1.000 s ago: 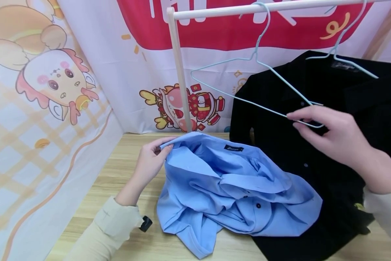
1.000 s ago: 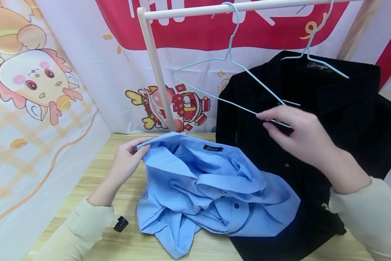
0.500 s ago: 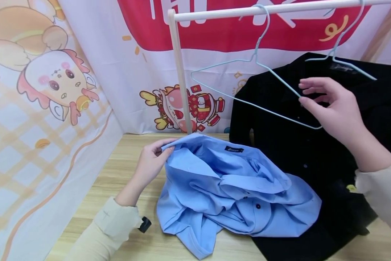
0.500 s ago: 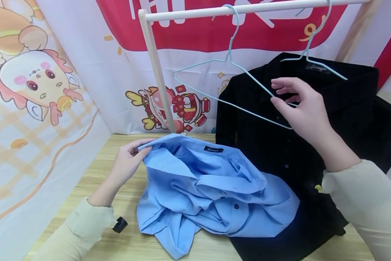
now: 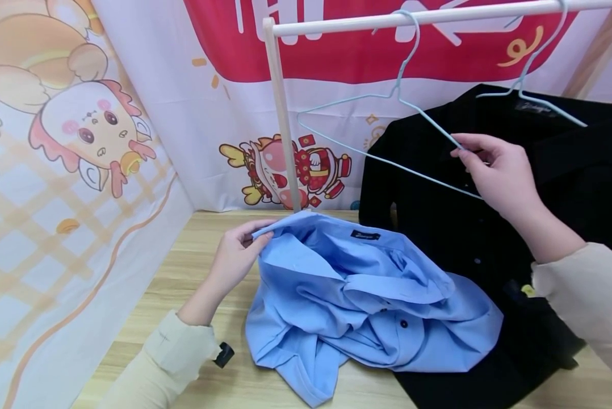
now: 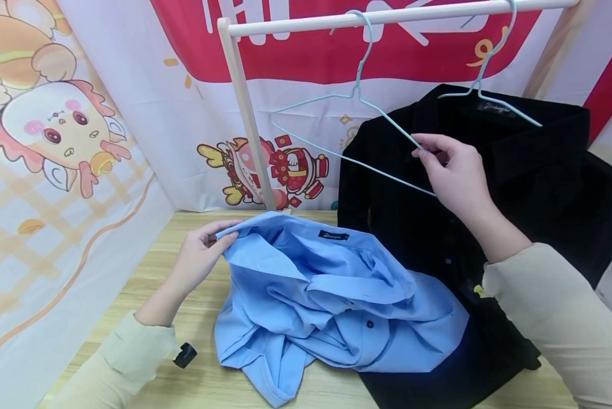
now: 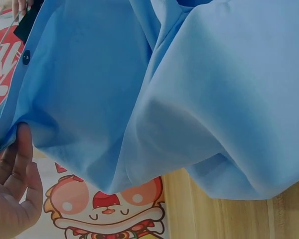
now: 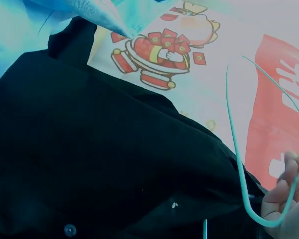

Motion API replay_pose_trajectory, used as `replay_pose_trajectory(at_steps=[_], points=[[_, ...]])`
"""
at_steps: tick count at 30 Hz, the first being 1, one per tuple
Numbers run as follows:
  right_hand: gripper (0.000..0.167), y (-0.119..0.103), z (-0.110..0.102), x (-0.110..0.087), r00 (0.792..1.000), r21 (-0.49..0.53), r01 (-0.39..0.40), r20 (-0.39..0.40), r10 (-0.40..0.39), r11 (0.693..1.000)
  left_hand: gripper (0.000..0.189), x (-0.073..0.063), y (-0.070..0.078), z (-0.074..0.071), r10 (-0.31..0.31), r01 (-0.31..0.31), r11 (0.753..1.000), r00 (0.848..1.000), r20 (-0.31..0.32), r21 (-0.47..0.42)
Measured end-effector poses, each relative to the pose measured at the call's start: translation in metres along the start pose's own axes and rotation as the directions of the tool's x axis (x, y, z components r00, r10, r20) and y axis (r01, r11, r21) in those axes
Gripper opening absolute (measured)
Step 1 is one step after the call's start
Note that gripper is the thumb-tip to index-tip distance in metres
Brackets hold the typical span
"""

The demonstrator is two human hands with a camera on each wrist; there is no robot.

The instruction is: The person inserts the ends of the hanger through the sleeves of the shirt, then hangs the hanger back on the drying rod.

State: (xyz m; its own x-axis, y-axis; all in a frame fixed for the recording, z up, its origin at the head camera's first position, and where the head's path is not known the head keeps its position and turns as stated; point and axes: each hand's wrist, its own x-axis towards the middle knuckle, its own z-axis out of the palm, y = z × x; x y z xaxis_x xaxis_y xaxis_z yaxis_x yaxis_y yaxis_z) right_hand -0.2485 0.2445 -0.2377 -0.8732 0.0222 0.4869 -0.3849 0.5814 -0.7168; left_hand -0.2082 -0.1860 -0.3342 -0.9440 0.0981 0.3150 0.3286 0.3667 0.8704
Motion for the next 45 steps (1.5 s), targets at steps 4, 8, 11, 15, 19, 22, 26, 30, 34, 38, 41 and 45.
replay_pose_trajectory(at_steps=[4,8,11,15,19,22,26,30,34,38,41,45], points=[[0.031,-0.002,0.003,-0.001,0.997,0.042,0.034,-0.069,-0.031,0.999,0.029,0.000,-0.002,0.001,-0.005,0.005,1.000,1.000,0.003,0.001],[0.030,-0.001,0.002,-0.003,0.994,0.089,0.053,-0.100,-0.044,0.995,0.029,0.000,-0.003,0.002,-0.004,0.004,1.000,1.000,0.002,-0.001],[0.029,0.001,0.000,-0.005,0.993,0.120,0.054,-0.110,-0.040,0.991,0.029,0.000,-0.003,0.002,-0.004,0.004,1.000,1.000,0.003,-0.002],[0.029,0.003,-0.003,-0.007,0.991,0.157,0.067,-0.124,-0.047,0.985,0.029,0.000,-0.004,0.003,-0.010,0.010,1.000,1.000,-0.001,0.002],[0.029,0.005,-0.007,-0.010,0.989,0.161,0.076,-0.140,-0.053,0.984,0.029,0.000,-0.003,0.003,-0.014,0.014,1.000,1.000,-0.002,0.010],[0.029,0.007,-0.011,-0.012,0.987,0.164,0.076,-0.151,-0.051,0.983,0.030,0.000,-0.002,0.003,-0.012,0.012,1.000,1.000,-0.002,0.012],[0.029,0.008,-0.017,-0.016,0.986,0.177,0.075,-0.161,-0.046,0.981,0.030,0.000,-0.002,0.003,-0.009,0.009,1.000,1.000,-0.004,0.010],[0.030,0.010,-0.025,-0.024,0.987,0.188,0.058,-0.160,-0.028,0.981,0.030,0.000,-0.002,0.003,-0.005,0.005,1.000,1.000,-0.006,0.013],[0.031,0.014,-0.034,-0.033,0.986,0.164,0.052,-0.166,-0.024,0.985,0.029,0.001,-0.002,0.003,-0.001,0.001,1.000,1.000,-0.008,0.011],[0.033,0.019,-0.041,-0.043,0.984,0.125,0.055,-0.176,-0.032,0.991,0.029,0.001,-0.003,0.004,0.004,-0.004,1.000,1.000,-0.010,0.005],[0.034,0.022,-0.045,-0.051,0.984,0.102,0.042,-0.174,-0.024,0.994,0.029,0.001,-0.003,0.004,0.006,-0.006,1.000,1.000,-0.009,0.000],[0.035,0.025,-0.049,-0.061,0.986,0.078,0.021,-0.167,-0.008,0.997,0.030,0.001,-0.004,0.004,0.004,-0.004,1.000,1.000,-0.006,-0.007]])
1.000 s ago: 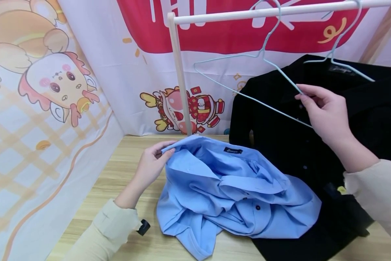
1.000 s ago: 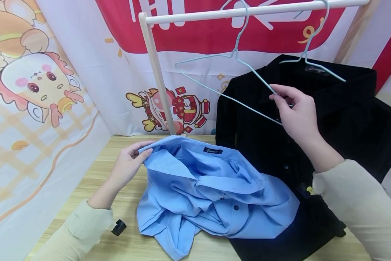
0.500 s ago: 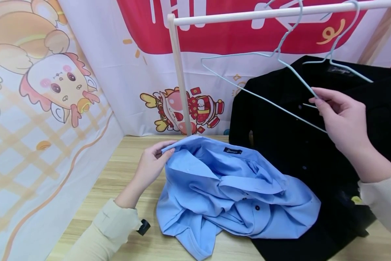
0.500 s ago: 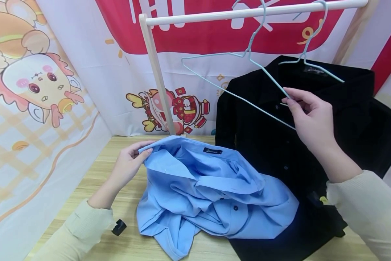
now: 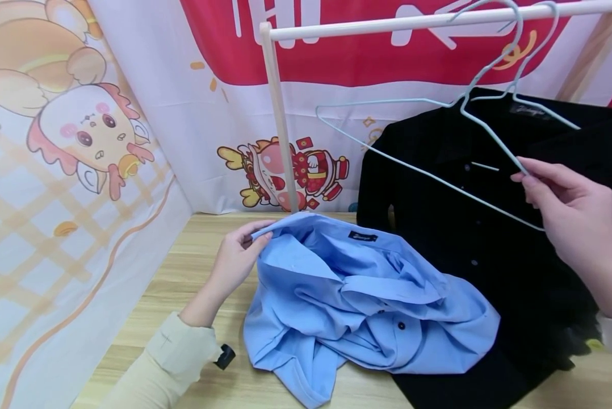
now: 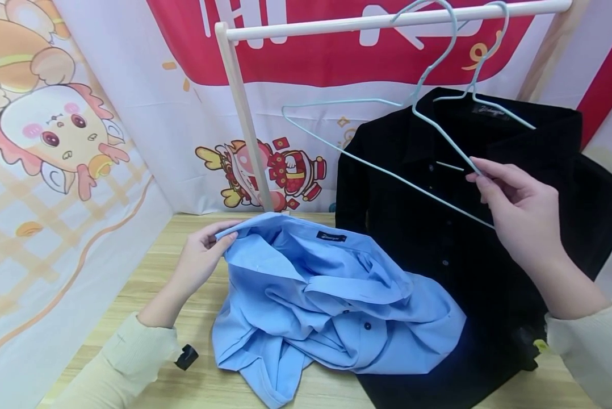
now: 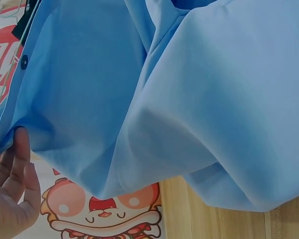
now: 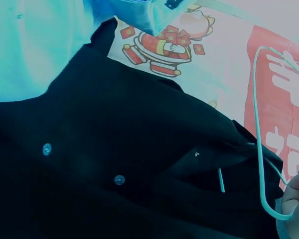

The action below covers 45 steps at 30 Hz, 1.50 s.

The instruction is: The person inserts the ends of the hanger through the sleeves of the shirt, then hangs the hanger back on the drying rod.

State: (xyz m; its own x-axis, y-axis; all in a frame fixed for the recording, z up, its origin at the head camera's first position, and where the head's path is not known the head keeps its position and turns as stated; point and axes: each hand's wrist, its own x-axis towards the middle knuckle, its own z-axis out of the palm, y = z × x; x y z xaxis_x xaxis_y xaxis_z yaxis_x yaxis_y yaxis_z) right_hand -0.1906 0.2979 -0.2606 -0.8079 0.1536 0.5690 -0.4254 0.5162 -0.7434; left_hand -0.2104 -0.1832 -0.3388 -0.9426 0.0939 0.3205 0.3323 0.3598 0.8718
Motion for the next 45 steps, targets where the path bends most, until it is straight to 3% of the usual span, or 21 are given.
replay_pose_trajectory(at_steps=[9,18,25,32,45], points=[[0.034,0.008,-0.009,-0.024,0.998,-0.015,-0.048,0.041,0.048,0.999,0.028,0.001,0.000,0.000,0.009,-0.009,1.000,1.000,-0.011,-0.014],[0.033,0.019,-0.015,-0.046,0.998,0.001,0.009,0.063,-0.009,1.000,0.029,-0.001,0.002,0.001,-0.006,0.006,1.000,1.000,-0.010,0.000],[0.032,0.027,-0.024,-0.055,0.994,0.043,0.063,0.086,-0.067,0.997,0.028,0.001,0.002,0.001,-0.023,0.025,0.999,0.998,-0.062,0.029],[0.034,0.035,-0.028,-0.066,0.988,0.013,0.047,0.146,-0.048,0.999,0.031,0.002,0.005,0.001,-0.022,0.026,0.999,0.996,-0.085,0.046],[0.036,0.040,-0.022,-0.078,0.959,-0.056,-0.005,0.283,0.021,0.998,0.029,0.002,0.012,0.002,0.070,-0.073,0.997,0.989,-0.127,-0.021]])
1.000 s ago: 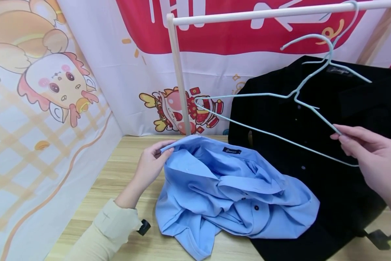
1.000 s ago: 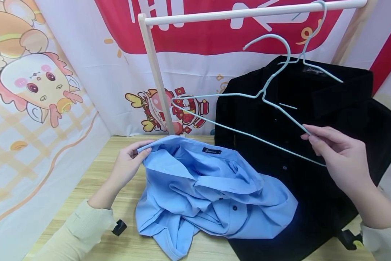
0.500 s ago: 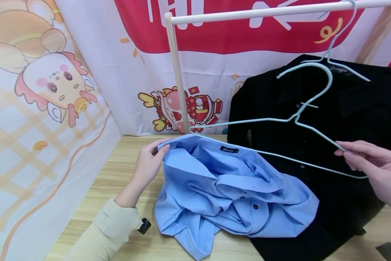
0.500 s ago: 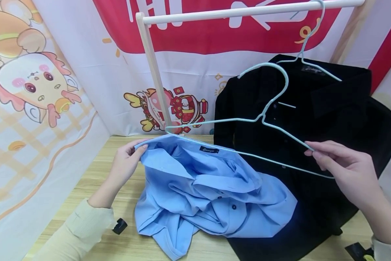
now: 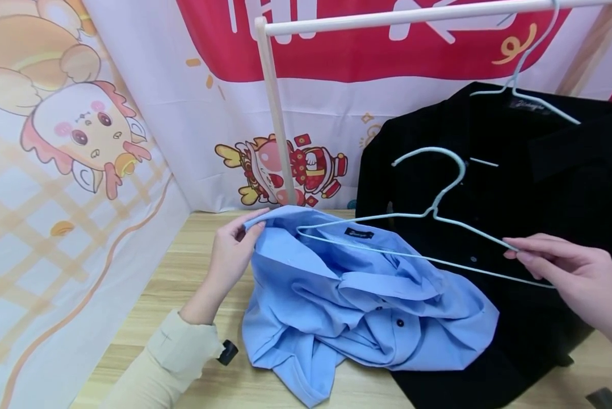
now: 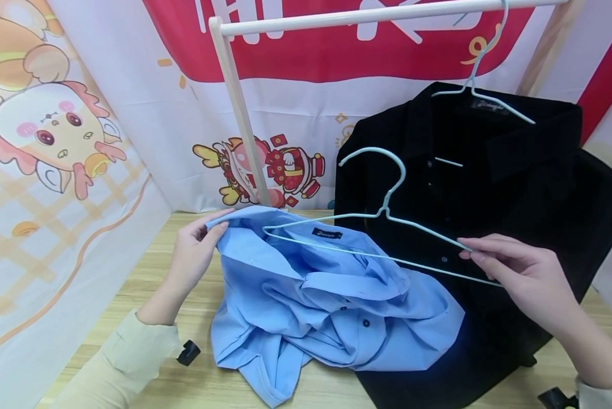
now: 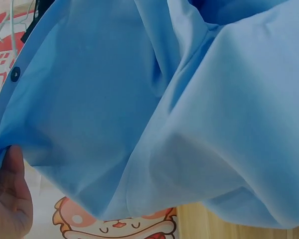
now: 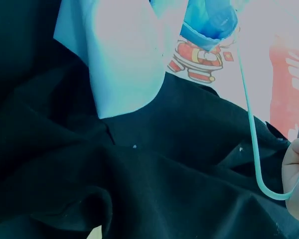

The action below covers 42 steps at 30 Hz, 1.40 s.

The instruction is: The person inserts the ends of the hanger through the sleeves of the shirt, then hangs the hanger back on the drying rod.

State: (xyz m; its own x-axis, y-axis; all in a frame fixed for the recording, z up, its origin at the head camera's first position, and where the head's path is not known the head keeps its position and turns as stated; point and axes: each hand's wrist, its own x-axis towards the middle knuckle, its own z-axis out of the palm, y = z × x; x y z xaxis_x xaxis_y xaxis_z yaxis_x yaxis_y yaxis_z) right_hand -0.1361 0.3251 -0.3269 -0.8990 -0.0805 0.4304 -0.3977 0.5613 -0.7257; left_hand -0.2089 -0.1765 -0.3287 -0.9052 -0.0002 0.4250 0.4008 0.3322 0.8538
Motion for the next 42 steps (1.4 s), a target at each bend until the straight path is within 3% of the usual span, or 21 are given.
replay_pose_trajectory(at_steps=[11,17,28,33,37,42], points=[[0.027,-0.017,0.026,0.003,0.994,-0.034,-0.052,0.091,0.055,0.998,0.027,-0.004,0.006,0.004,0.071,-0.072,0.993,0.997,-0.014,-0.090],[0.029,-0.031,0.039,0.006,0.986,0.024,-0.102,0.132,0.098,0.994,0.027,-0.011,0.011,0.008,0.140,-0.143,0.982,0.990,-0.033,-0.127],[0.031,-0.044,0.069,0.000,0.989,0.096,-0.018,0.145,0.004,0.995,0.030,-0.024,0.019,0.015,0.214,-0.212,0.962,0.977,-0.006,-0.174],[0.030,-0.048,0.084,-0.002,0.988,0.130,-0.026,0.155,0.005,0.991,0.033,-0.030,0.022,0.019,0.218,-0.223,0.950,0.975,-0.049,-0.218],[0.032,-0.056,0.091,-0.002,0.994,0.189,0.018,0.103,-0.038,0.982,0.034,-0.031,0.032,0.019,0.264,-0.289,0.923,0.956,-0.128,-0.254],[0.037,-0.066,0.091,-0.002,0.994,0.367,0.111,-0.026,-0.109,0.923,0.034,-0.030,0.050,0.018,0.388,-0.423,0.870,0.905,-0.177,-0.255]])
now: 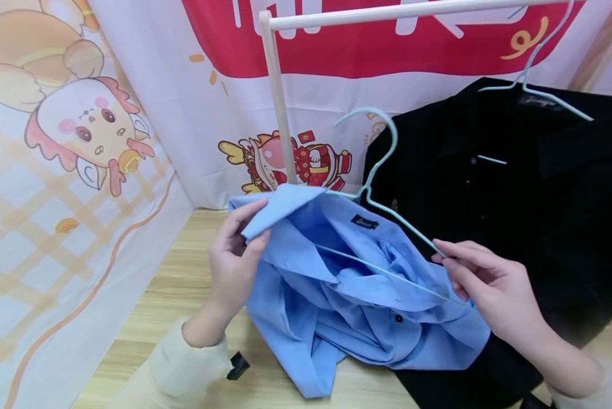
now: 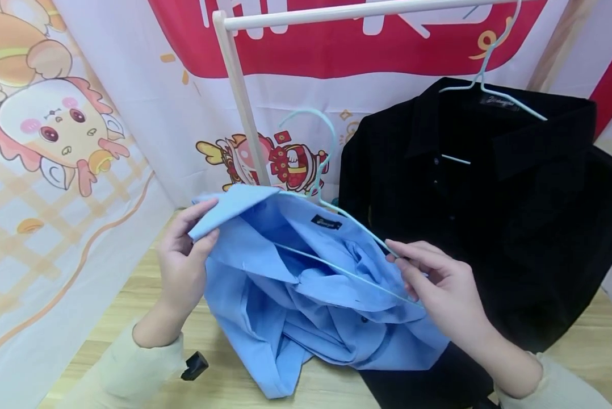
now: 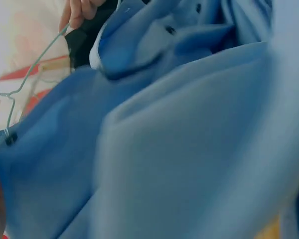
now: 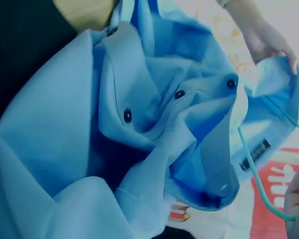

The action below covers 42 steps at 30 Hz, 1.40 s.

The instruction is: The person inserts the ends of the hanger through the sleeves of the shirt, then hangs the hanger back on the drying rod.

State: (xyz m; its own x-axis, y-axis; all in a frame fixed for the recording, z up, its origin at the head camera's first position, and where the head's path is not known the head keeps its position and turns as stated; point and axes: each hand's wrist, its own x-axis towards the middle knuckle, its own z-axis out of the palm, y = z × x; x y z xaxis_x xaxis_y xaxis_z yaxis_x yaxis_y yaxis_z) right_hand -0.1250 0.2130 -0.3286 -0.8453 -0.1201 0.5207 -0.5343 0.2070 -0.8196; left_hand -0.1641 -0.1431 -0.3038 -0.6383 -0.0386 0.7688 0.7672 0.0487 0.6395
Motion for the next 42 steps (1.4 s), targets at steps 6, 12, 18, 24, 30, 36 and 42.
replay_pose_trajectory(at_steps=[6,12,18,24,30,36,42], points=[[0.036,0.003,0.006,-0.004,0.998,-0.033,-0.039,0.054,0.040,0.999,0.039,-0.003,0.003,0.004,0.004,-0.003,1.000,0.997,0.075,-0.011],[0.032,0.023,0.018,-0.011,0.991,-0.004,-0.033,0.133,0.033,0.999,0.040,-0.021,-0.010,0.005,-0.062,0.074,0.996,0.971,0.230,-0.043],[0.031,0.025,0.010,-0.003,0.991,0.134,0.086,0.091,-0.099,0.987,0.049,-0.024,-0.004,-0.001,-0.032,0.028,0.999,0.940,0.339,0.017],[0.039,0.033,0.013,-0.004,0.991,0.187,0.099,0.065,-0.113,0.977,0.052,-0.007,-0.004,-0.013,0.051,-0.068,0.996,0.963,0.266,0.054],[0.038,0.037,0.015,-0.001,0.992,0.180,0.091,0.074,-0.106,0.979,0.027,0.008,-0.015,-0.027,0.110,-0.149,0.947,0.983,0.149,0.284],[0.030,0.037,0.013,0.003,0.988,0.103,0.083,0.122,-0.095,0.991,0.030,0.012,-0.031,-0.037,0.021,-0.153,0.827,0.970,0.242,0.540],[0.030,0.037,0.013,0.010,0.986,-0.039,0.074,0.152,-0.067,0.996,0.020,0.006,-0.044,-0.045,-0.108,-0.073,0.842,0.948,0.300,0.534]])
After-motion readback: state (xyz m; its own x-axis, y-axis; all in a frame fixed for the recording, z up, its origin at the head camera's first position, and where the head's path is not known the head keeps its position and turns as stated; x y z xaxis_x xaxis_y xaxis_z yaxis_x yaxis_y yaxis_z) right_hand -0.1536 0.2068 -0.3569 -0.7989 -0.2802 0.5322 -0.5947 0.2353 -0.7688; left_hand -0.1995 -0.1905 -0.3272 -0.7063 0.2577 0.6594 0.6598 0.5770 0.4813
